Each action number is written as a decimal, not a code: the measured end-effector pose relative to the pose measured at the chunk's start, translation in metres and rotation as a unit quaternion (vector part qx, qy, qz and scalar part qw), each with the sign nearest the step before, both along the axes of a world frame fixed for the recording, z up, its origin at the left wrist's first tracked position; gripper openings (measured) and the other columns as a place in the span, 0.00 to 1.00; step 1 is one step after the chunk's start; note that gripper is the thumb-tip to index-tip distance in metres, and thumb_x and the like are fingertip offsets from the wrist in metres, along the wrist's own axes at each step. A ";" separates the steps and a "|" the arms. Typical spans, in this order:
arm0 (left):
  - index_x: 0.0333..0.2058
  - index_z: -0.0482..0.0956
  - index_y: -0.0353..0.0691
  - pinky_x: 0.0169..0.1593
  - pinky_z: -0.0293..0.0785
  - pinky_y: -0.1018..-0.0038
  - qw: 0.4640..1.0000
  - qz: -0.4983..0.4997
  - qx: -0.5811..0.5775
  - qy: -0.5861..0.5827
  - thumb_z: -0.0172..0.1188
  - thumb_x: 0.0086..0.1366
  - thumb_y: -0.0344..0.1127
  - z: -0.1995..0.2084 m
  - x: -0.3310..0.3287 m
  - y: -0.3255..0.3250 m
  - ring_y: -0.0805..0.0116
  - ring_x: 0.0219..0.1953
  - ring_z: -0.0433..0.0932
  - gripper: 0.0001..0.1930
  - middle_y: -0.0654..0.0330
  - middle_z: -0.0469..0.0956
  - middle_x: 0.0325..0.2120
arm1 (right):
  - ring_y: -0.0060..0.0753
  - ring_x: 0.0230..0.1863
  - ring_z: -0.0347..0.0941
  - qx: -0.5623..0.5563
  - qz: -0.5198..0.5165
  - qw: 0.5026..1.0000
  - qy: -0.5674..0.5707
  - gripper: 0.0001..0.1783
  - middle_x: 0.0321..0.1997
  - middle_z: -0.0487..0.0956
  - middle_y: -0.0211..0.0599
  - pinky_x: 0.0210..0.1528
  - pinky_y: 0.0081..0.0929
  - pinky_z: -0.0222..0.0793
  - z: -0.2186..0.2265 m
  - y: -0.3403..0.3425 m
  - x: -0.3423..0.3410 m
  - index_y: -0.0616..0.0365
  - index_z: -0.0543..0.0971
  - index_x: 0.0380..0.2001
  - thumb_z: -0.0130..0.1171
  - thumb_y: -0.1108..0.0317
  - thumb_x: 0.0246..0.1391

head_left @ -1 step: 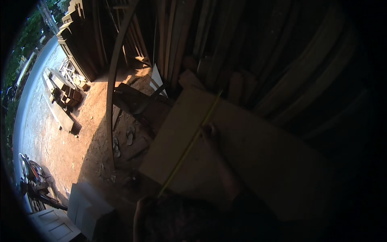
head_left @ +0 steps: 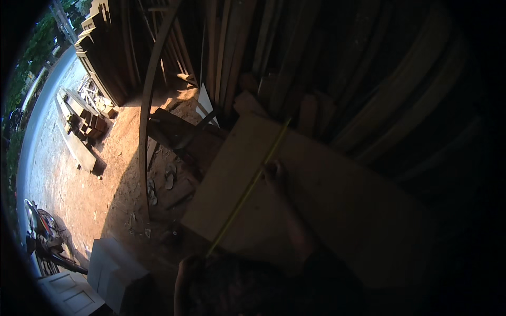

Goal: The person lifts and repositions a large plywood sheet in a woodworking shop, then uses a tape measure and pencil to mark measurements on the sheet. The person repeatedly measures different edges and marks the sheet with a pencil.

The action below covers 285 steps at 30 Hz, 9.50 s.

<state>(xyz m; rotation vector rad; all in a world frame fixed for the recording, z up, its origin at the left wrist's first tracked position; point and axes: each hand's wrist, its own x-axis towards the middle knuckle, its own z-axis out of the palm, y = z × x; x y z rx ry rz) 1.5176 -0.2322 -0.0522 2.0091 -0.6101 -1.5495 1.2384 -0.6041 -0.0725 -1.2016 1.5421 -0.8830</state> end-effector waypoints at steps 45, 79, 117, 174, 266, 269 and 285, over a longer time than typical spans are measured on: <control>0.34 0.84 0.37 0.24 0.75 0.68 0.995 -0.017 0.064 -0.071 0.61 0.65 0.42 0.021 0.039 -0.023 0.72 0.21 0.77 0.13 0.60 0.80 0.22 | 0.53 0.58 0.74 -0.319 0.251 0.885 0.229 0.25 0.54 0.78 0.54 0.60 0.40 0.70 -0.034 -0.233 0.015 0.61 0.72 0.58 0.63 0.65 0.60; 0.32 0.84 0.38 0.25 0.74 0.72 0.994 0.006 0.092 -0.051 0.63 0.66 0.47 0.028 0.020 -0.072 0.74 0.20 0.77 0.16 0.63 0.78 0.19 | 0.51 0.58 0.76 -0.203 0.257 0.894 0.304 0.24 0.55 0.80 0.49 0.57 0.43 0.72 -0.025 -0.214 0.000 0.51 0.73 0.59 0.62 0.60 0.62; 0.32 0.83 0.37 0.26 0.73 0.72 0.996 -0.009 0.082 -0.038 0.63 0.66 0.48 0.029 0.019 -0.075 0.75 0.21 0.76 0.17 0.63 0.77 0.19 | 0.18 0.34 0.77 0.096 0.519 0.848 -0.049 0.14 0.34 0.82 0.28 0.35 0.22 0.74 0.031 0.042 0.097 0.58 0.84 0.41 0.61 0.58 0.67; 0.36 0.85 0.39 0.25 0.71 0.75 0.993 -0.010 0.116 -0.033 0.64 0.66 0.50 0.024 0.022 -0.074 0.77 0.22 0.74 0.17 0.66 0.77 0.22 | 0.30 0.25 0.81 -0.074 0.595 0.798 0.055 0.13 0.23 0.83 0.42 0.32 0.33 0.74 0.015 0.017 0.116 0.62 0.84 0.32 0.63 0.62 0.59; 0.34 0.83 0.39 0.21 0.68 0.76 0.996 0.009 0.086 -0.009 0.62 0.68 0.48 0.020 0.027 -0.077 0.79 0.20 0.72 0.16 0.68 0.76 0.20 | 0.23 0.28 0.79 -0.079 0.596 0.797 0.055 0.12 0.26 0.84 0.34 0.34 0.27 0.74 0.007 0.009 0.122 0.61 0.85 0.32 0.65 0.62 0.58; 0.33 0.83 0.39 0.21 0.68 0.76 0.998 0.004 0.064 -0.020 0.62 0.68 0.48 0.021 0.027 -0.079 0.79 0.19 0.72 0.16 0.68 0.76 0.20 | 0.20 0.29 0.78 -0.067 0.598 0.796 0.060 0.12 0.25 0.83 0.31 0.33 0.25 0.73 0.007 0.008 0.122 0.62 0.85 0.32 0.66 0.62 0.58; 0.35 0.84 0.38 0.25 0.71 0.75 0.995 -0.003 0.092 -0.026 0.63 0.67 0.48 0.028 0.018 -0.080 0.77 0.21 0.74 0.16 0.65 0.77 0.20 | 0.15 0.26 0.73 -0.056 0.563 0.824 0.020 0.11 0.23 0.80 0.26 0.29 0.24 0.69 0.012 0.013 0.121 0.63 0.84 0.32 0.65 0.64 0.59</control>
